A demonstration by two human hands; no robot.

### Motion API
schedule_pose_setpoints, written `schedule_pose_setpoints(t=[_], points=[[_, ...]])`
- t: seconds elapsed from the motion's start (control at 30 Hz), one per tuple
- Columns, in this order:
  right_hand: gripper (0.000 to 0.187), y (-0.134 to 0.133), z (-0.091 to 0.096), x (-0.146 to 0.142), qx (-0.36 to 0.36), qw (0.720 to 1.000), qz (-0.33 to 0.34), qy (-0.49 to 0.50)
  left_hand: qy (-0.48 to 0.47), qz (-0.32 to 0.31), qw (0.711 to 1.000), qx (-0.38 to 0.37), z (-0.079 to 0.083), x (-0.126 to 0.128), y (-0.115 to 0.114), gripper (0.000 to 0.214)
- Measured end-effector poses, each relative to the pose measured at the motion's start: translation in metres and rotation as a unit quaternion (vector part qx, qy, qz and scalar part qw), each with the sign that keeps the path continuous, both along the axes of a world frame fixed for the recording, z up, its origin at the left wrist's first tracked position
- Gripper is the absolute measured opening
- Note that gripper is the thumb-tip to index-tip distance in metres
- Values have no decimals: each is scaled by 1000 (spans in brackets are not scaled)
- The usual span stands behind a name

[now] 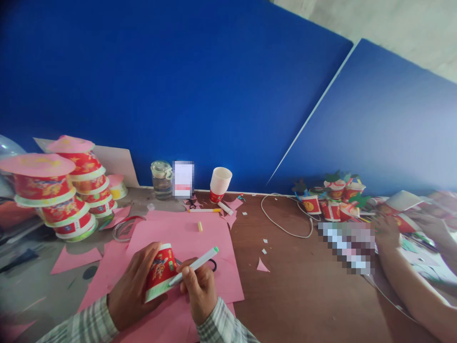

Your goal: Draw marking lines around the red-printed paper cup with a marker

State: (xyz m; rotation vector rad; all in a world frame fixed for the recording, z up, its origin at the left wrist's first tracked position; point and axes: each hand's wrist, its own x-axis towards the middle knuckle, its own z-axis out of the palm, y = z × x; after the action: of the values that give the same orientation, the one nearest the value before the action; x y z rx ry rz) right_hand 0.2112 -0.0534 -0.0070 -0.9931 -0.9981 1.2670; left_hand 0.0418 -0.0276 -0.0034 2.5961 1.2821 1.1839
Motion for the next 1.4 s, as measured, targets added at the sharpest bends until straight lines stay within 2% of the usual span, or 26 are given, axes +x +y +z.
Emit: schedule_pose_setpoints(t=[0.13, 0.23, 0.37, 0.57, 0.83, 1.07, 1.27, 1.33, 1.4], points=[[33, 5, -10, 0, -30, 998, -38, 49, 1, 2, 1000, -13, 2, 0, -1, 93], [34, 5, -15, 0, -38, 997, -38, 58, 1, 2, 1000, -14, 3, 0, -1, 93], [33, 1, -11, 1, -44, 998, -2, 49, 2, 2, 1000, -10, 1, -1, 0, 94], [32, -1, -2, 1, -16, 1000, 14, 8, 1, -5, 1000, -10, -1, -1, 1, 95], [37, 5, -10, -1, -38, 995, -67, 60, -11, -3, 1000, -27, 1, 0, -1, 91], [34, 1, -12, 1, -45, 998, -15, 36, -7, -1, 1000, -13, -1, 0, -1, 93], [31, 0, -9, 1, -21, 1000, -6, 18, -11, -1, 1000, -8, -2, 0, -1, 91], [32, 1, -9, 0, -18, 1000, -16, 12, -8, -3, 1000, -6, -3, 0, -1, 92], [33, 4, -10, -1, -7, 997, -70, 11, -3, -7, 1000, -6, -3, -1, -1, 92]])
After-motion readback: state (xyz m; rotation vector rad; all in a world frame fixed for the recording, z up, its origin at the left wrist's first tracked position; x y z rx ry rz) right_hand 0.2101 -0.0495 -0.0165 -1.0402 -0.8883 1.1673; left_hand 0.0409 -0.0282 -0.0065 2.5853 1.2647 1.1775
